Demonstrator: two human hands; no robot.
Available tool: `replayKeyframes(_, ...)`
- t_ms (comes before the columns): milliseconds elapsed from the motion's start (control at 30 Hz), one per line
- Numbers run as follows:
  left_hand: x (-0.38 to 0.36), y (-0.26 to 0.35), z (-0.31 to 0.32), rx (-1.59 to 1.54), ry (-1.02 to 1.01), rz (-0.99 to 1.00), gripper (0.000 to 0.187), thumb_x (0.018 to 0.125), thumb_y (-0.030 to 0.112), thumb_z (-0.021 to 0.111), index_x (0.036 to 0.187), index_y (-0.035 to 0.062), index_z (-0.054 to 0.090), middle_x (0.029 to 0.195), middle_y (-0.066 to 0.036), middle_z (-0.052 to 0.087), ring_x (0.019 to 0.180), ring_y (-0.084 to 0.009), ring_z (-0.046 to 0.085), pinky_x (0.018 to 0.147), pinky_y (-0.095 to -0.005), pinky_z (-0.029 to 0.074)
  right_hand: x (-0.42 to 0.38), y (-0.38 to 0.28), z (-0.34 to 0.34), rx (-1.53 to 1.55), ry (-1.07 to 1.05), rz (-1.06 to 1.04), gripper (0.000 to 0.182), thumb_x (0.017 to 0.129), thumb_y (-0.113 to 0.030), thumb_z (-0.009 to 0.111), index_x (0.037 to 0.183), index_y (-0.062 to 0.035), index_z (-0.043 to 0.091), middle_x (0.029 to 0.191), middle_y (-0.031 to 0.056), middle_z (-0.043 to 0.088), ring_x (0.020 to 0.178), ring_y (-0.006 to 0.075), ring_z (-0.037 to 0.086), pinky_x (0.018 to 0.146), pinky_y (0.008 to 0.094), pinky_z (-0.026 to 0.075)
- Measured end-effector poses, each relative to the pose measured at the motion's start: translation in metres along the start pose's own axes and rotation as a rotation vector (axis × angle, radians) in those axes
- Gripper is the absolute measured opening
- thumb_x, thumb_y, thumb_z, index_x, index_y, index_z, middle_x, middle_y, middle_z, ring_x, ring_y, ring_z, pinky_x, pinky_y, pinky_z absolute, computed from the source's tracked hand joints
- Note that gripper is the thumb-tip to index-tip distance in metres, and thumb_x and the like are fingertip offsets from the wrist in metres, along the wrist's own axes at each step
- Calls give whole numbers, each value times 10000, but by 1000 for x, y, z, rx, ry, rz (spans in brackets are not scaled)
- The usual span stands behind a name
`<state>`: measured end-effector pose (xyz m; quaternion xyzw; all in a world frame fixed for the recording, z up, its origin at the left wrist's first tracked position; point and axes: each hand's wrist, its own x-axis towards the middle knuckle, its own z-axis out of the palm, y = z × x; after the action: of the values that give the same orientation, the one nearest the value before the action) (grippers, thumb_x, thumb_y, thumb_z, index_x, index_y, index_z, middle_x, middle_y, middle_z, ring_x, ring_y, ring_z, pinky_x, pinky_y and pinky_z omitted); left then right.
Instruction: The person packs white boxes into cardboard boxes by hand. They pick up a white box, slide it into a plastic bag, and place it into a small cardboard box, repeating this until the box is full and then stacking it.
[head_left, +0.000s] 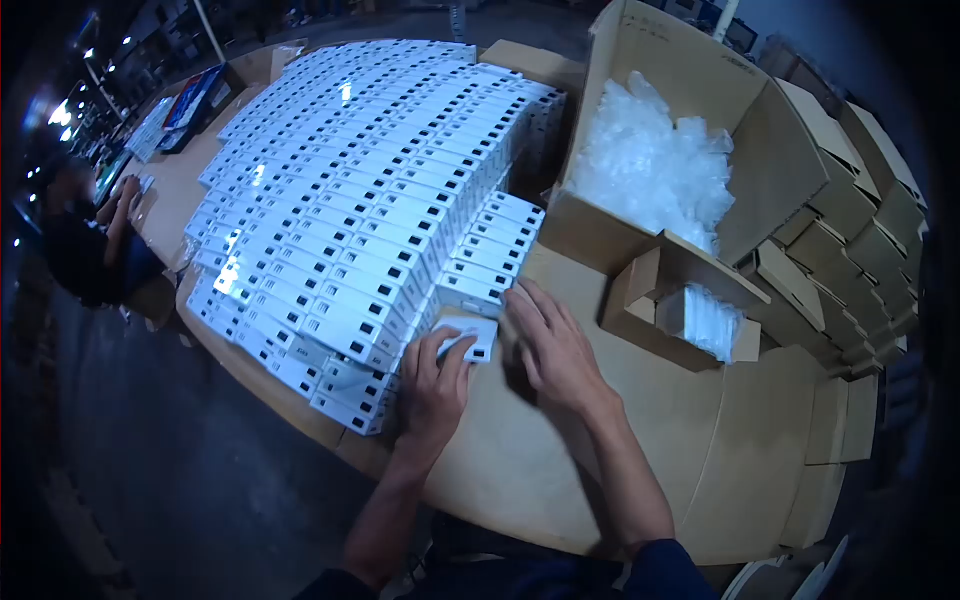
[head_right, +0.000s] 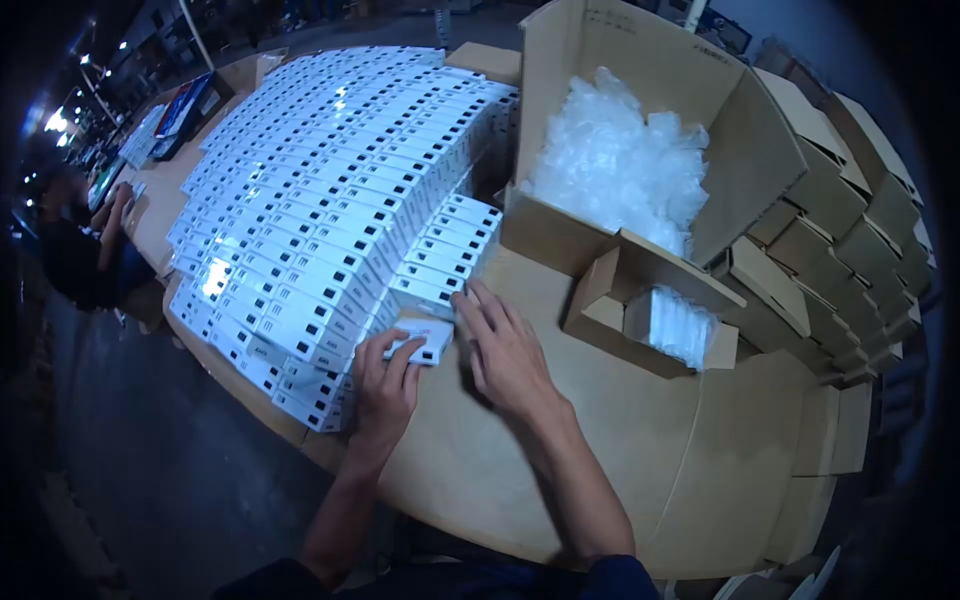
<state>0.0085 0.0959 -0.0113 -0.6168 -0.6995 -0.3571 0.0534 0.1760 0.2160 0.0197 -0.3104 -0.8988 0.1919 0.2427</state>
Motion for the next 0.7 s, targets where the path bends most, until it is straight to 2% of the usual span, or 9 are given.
replayKeyframes(67,-10,10,-10,-3,22,49,458,748,-47,793,1176,90,705,1196,-89,598,1165,-325,567,985,-452,490,-14,-7,-18,120,12,100,594,947,-41,592,1521,-119,458,1441,263,488,1257,439,535,1061,491,463)
replayKeyframes(167,-10,28,-15,-99,96,155,448,717,-60,806,1127,100,722,1176,-92,591,1179,-352,573,988,-479,501,-30,-20,-66,645,-339,499,548,1036,-162,584,1563,-151,435,1207,194,610,1115,273,624,968,355,501)
replayKeyframes(233,-1,42,-13,-208,150,221,443,704,-65,812,1104,109,731,1168,-94,586,1190,-369,576,986,-487,512,-38,-19,-76,846,-362,526,486,1056,-184,574,1529,-128,479,1173,133,635,1094,193,609,953,311,490)
replayKeyframes(367,42,81,-10,-441,90,332,429,715,-65,821,1094,120,744,1219,-118,588,1212,-365,592,990,-468,533,-39,-15,-78,1055,34,336,353,1087,-193,543,1412,-65,583,1152,40,653,1085,112,580,951,277,477)
replayKeyframes(400,59,92,-17,-501,13,331,430,716,-60,824,1100,115,743,1239,-124,589,1214,-358,595,994,-465,533,-38,-8,-81,1101,122,327,271,1090,-173,527,1291,-30,639,1153,24,662,1111,100,565,973,274,462)
replayKeyframes(500,120,105,-22,-643,-33,278,381,759,-31,798,1127,29,721,1194,-169,663,1087,-327,675,923,-402,562,-28,3,-125,1170,170,370,185,1069,-67,526,1191,10,642,1112,81,683,963,154,695,859,288,566)
replayKeyframes(533,149,108,-20,-570,38,306,311,823,-20,748,1131,3,713,1109,-166,698,1038,-310,695,864,-370,569,-19,7,-141,1010,213,309,179,1060,-18,505,1171,28,637,1085,107,683,881,185,732,803,291,602)
replayKeyframes(633,232,113,16,-537,115,294,216,874,10,709,1086,-30,702,964,-180,703,849,-284,708,800,-348,562,9,30,-181,349,411,124,186,997,-36,557,1084,-23,721,878,63,689,761,118,613,699,283,503)
replayKeyframes(700,285,110,58,-393,167,398,261,861,54,734,1108,-24,706,994,-220,709,903,-362,708,824,-423,567,29,51,-197,162,488,144,178,959,-82,603,1050,-74,755,755,39,632,700,132,514,664,300,443)
